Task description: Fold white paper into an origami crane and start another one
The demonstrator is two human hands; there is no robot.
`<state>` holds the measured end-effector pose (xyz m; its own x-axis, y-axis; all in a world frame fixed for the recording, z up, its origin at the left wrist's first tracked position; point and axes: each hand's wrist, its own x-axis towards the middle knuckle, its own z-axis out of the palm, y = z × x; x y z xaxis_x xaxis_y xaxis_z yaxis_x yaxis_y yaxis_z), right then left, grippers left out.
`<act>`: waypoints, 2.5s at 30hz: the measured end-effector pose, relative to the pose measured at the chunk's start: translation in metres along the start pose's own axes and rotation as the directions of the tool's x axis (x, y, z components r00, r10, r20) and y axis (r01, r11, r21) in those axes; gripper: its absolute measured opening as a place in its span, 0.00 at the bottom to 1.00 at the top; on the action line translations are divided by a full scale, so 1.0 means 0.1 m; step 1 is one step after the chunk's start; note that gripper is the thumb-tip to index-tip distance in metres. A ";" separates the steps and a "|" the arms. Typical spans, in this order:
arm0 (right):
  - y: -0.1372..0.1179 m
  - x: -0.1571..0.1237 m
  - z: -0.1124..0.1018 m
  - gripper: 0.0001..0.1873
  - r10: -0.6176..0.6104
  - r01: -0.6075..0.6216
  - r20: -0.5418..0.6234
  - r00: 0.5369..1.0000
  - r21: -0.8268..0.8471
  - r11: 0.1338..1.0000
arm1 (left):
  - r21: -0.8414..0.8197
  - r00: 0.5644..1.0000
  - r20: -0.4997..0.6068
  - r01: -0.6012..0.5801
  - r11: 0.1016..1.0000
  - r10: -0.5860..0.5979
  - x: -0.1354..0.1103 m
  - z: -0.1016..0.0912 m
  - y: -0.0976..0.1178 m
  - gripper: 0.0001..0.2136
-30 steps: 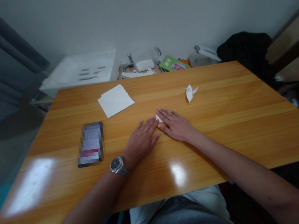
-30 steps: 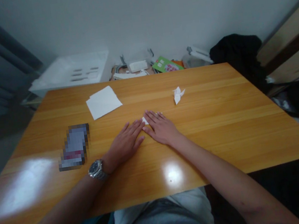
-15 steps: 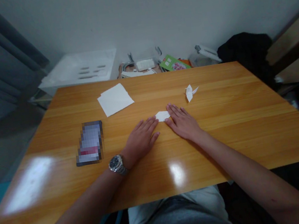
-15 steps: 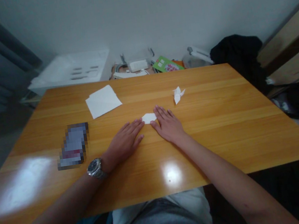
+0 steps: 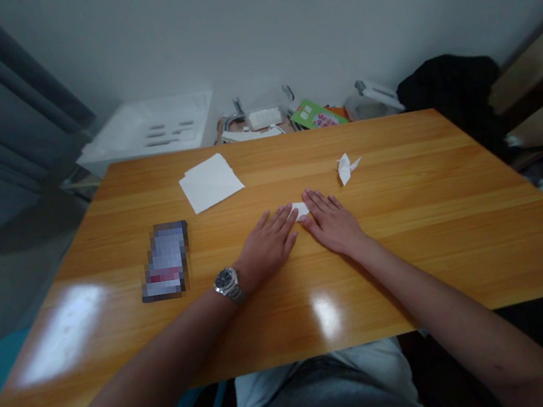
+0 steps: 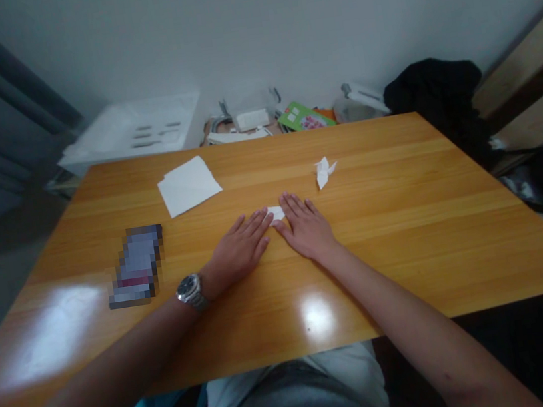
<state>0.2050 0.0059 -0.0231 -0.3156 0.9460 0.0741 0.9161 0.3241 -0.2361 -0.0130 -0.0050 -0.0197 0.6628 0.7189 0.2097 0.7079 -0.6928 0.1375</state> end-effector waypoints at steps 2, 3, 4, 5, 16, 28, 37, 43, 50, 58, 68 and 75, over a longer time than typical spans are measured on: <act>-0.01 0.00 0.00 0.38 0.001 -0.001 -0.002 1.000 0.003 1.000 | 0.003 1.000 0.015 0.011 1.000 -0.011 -0.08 -0.03 -0.03 0.26; -0.01 -0.01 0.00 0.38 0.002 -0.002 -0.005 1.000 0.004 1.000 | 0.004 1.000 0.027 0.009 1.000 -0.009 -0.12 -0.05 -0.05 0.26; -0.01 -0.01 0.00 0.39 0.003 -0.003 -0.007 1.000 0.004 1.000 | 0.007 0.999 0.031 0.007 1.000 -0.007 -0.15 -0.07 -0.06 0.26; -0.02 -0.01 0.00 0.39 0.005 -0.005 -0.009 1.000 0.004 1.000 | 0.010 0.999 0.038 0.010 1.000 -0.010 -0.19 -0.09 -0.07 0.26; -0.03 0.00 -0.01 0.40 0.011 -0.011 0.002 1.000 0.008 1.000 | -0.022 0.997 0.053 0.054 0.998 -0.053 -0.20 -0.24 -0.12 0.23; 0.02 -0.01 0.04 0.38 -0.001 0.001 -0.003 1.000 -0.003 1.000 | 0.060 1.000 -0.021 0.023 0.998 -0.022 0.11 -0.20 -0.08 0.18; 0.03 -0.01 0.05 0.37 0.001 -0.001 0.006 1.000 0.001 1.000 | -0.010 0.998 -0.054 -0.017 1.000 0.016 0.07 -0.09 -0.08 0.19; 0.07 0.00 0.02 0.34 0.013 -0.013 -0.005 1.000 0.115 0.993 | -0.033 0.999 -0.044 -0.011 0.999 0.010 0.06 -0.13 -0.09 0.19; 0.18 0.00 -0.15 0.24 -0.199 0.272 -0.245 0.949 0.319 0.908 | -0.078 0.999 -0.032 -0.031 0.996 0.028 0.05 -0.17 -0.18 0.18; 0.19 0.01 -0.06 0.17 -0.377 0.409 -0.158 0.913 0.351 0.842 | -0.134 0.998 -0.059 -0.039 0.990 0.032 0.03 -0.13 -0.23 0.15; 0.16 0.04 -0.04 0.09 -0.392 0.452 -0.228 0.891 0.377 0.808 | -0.152 0.994 -0.105 -0.016 0.988 0.000 0.05 -0.07 -0.21 0.10; 0.13 0.04 -0.02 0.08 -0.364 0.442 -0.258 0.895 0.399 0.803 | -0.169 0.994 -0.103 0.004 0.986 -0.022 0.06 -0.09 -0.17 0.10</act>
<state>0.2164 0.0136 -0.0239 -0.5523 0.7301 0.4025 0.4975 0.6760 -0.5436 -0.0234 0.0111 -0.0118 0.6186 0.7241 0.3051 0.6593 -0.6896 0.2998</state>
